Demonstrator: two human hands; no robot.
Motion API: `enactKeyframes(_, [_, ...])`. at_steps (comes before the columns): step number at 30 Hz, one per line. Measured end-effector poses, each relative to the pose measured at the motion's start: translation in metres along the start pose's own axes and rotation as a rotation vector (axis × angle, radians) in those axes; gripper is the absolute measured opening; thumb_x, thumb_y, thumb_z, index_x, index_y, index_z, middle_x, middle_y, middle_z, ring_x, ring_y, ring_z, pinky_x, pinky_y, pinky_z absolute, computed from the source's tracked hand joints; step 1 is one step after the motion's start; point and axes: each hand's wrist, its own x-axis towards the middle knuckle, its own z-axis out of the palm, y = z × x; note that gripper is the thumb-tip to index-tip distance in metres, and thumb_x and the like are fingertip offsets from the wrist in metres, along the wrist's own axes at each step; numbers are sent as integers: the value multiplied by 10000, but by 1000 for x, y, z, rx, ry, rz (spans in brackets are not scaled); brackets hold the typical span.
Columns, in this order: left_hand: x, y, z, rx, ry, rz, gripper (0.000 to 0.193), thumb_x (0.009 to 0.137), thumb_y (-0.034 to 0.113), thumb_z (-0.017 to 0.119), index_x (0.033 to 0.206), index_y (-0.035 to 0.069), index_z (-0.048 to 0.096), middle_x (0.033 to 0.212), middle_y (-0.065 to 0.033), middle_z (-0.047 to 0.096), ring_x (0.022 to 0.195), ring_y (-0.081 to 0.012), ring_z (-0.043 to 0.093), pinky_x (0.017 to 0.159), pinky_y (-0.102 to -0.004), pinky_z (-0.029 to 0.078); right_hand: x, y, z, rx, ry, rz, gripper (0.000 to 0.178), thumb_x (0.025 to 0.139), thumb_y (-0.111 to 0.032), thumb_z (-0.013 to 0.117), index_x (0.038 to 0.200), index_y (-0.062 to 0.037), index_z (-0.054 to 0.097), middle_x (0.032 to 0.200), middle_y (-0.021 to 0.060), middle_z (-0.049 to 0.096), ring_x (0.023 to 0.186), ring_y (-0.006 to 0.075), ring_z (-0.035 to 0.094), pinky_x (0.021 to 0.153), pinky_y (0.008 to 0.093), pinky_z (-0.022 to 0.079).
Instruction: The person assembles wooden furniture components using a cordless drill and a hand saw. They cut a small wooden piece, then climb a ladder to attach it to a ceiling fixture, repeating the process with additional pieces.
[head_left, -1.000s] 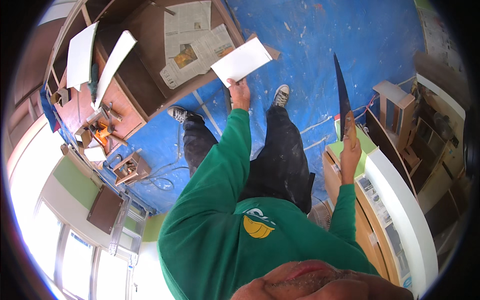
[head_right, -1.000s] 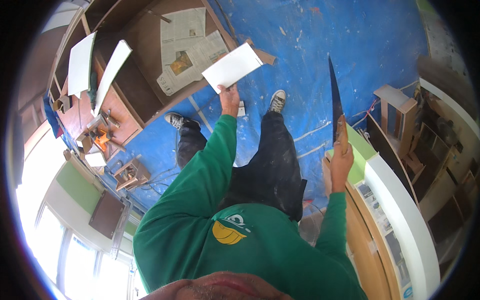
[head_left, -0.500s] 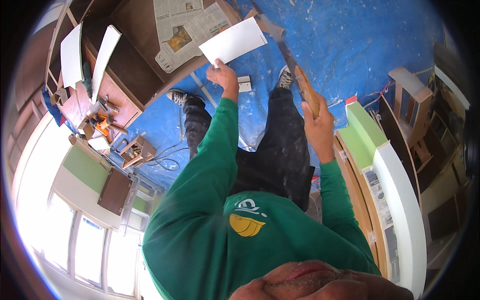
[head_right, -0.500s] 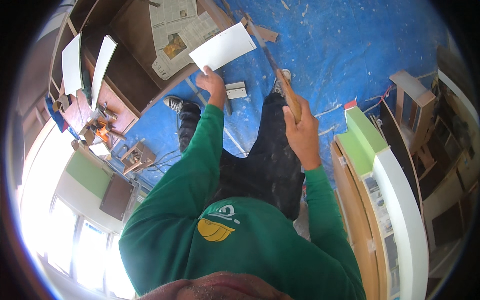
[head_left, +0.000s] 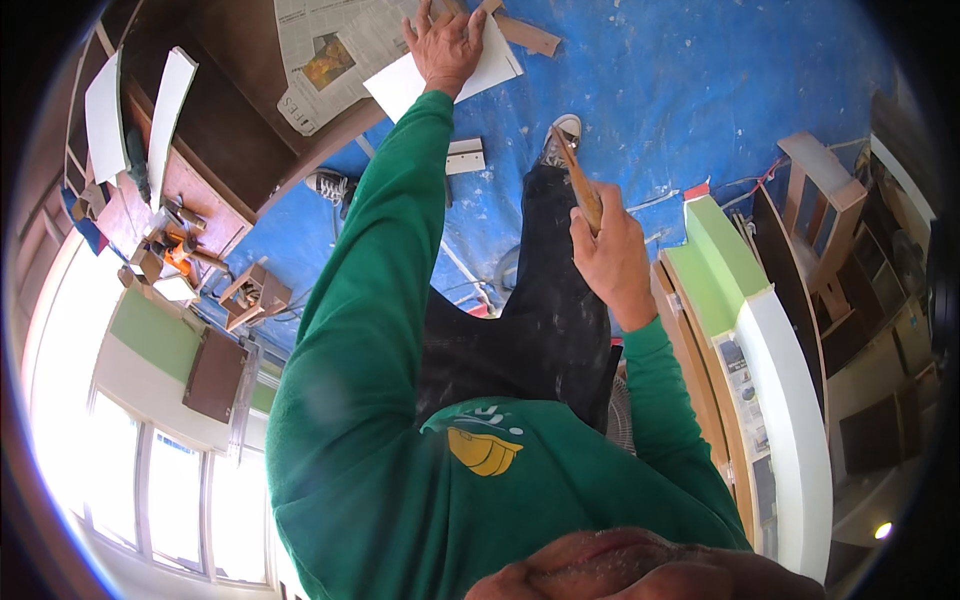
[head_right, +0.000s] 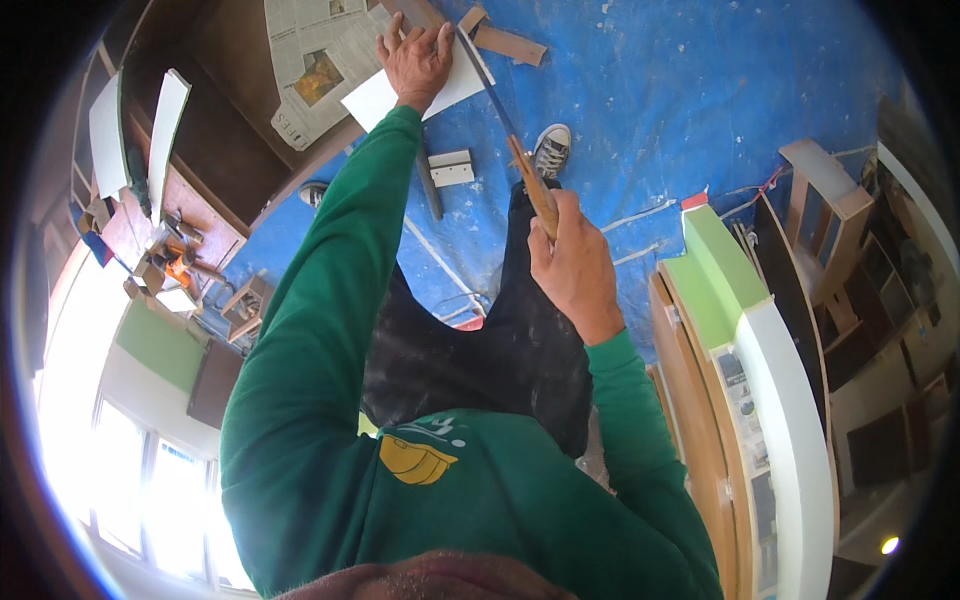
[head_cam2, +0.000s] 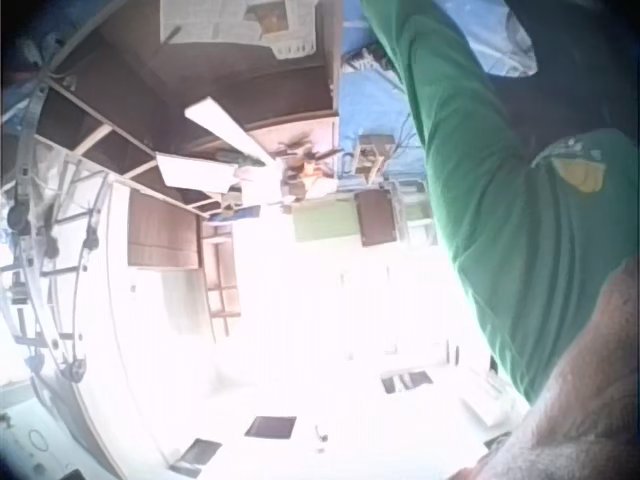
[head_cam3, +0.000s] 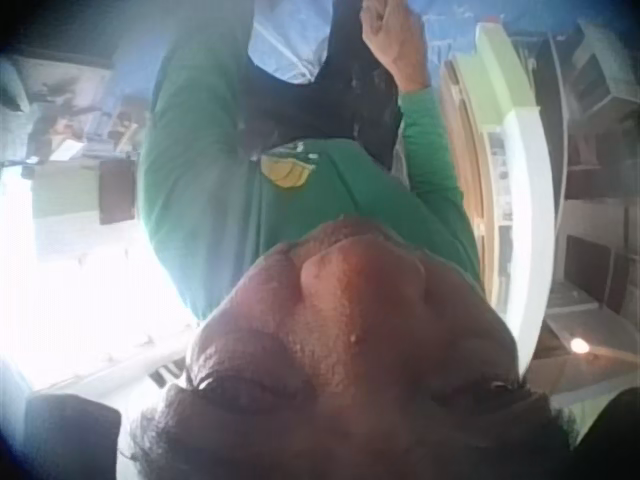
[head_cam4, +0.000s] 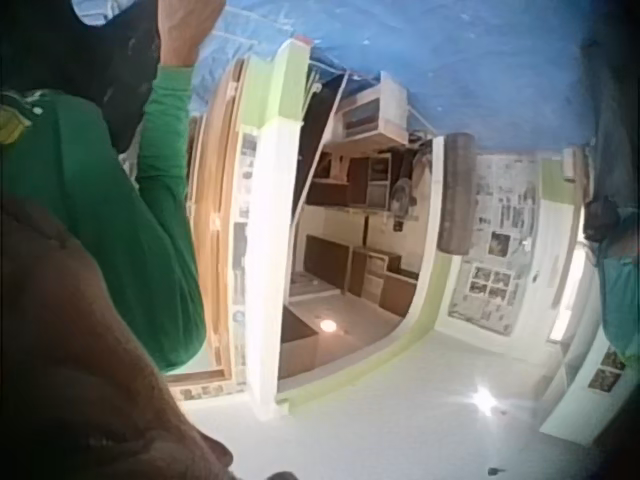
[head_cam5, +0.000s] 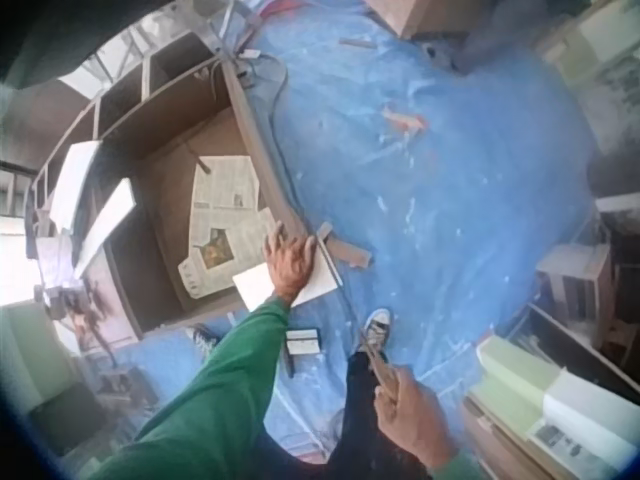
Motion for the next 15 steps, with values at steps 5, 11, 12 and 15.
enactKeyframes(5, [4,2,-10,0,15,-3,454,1052,561,500,1080,249,829,1095,-9,771,1447,-332,445,1204,-631,224,12,-24,-16,19,-80,174,372,1022,-282,660,1272,-43,522,899,306,701,844,531,682,670,564,535])
enactKeyframes(11, [5,-1,3,-21,150,-3,391,982,535,634,939,206,840,1106,-13,784,1405,-318,493,1167,-634,303,-31,-43,-31,-63,27,143,401,1033,-280,655,1349,-45,575,1016,272,730,930,491,712,757,516,570])
enactKeyframes(12, [7,3,-1,-41,70,-25,417,1001,549,602,957,209,840,1117,-3,782,1417,-315,481,1182,-640,281,-43,-39,-37,-44,18,144,395,1033,-272,657,1348,-47,579,1042,268,728,953,479,713,772,505,572])
enactKeyframes(15, [6,1,-3,-60,60,-49,451,1020,562,568,973,204,839,1130,-9,779,1442,-307,457,1189,-646,263,-67,-28,-50,-33,2,139,379,1031,-251,662,1344,-49,591,1108,259,721,1015,448,713,814,480,573])
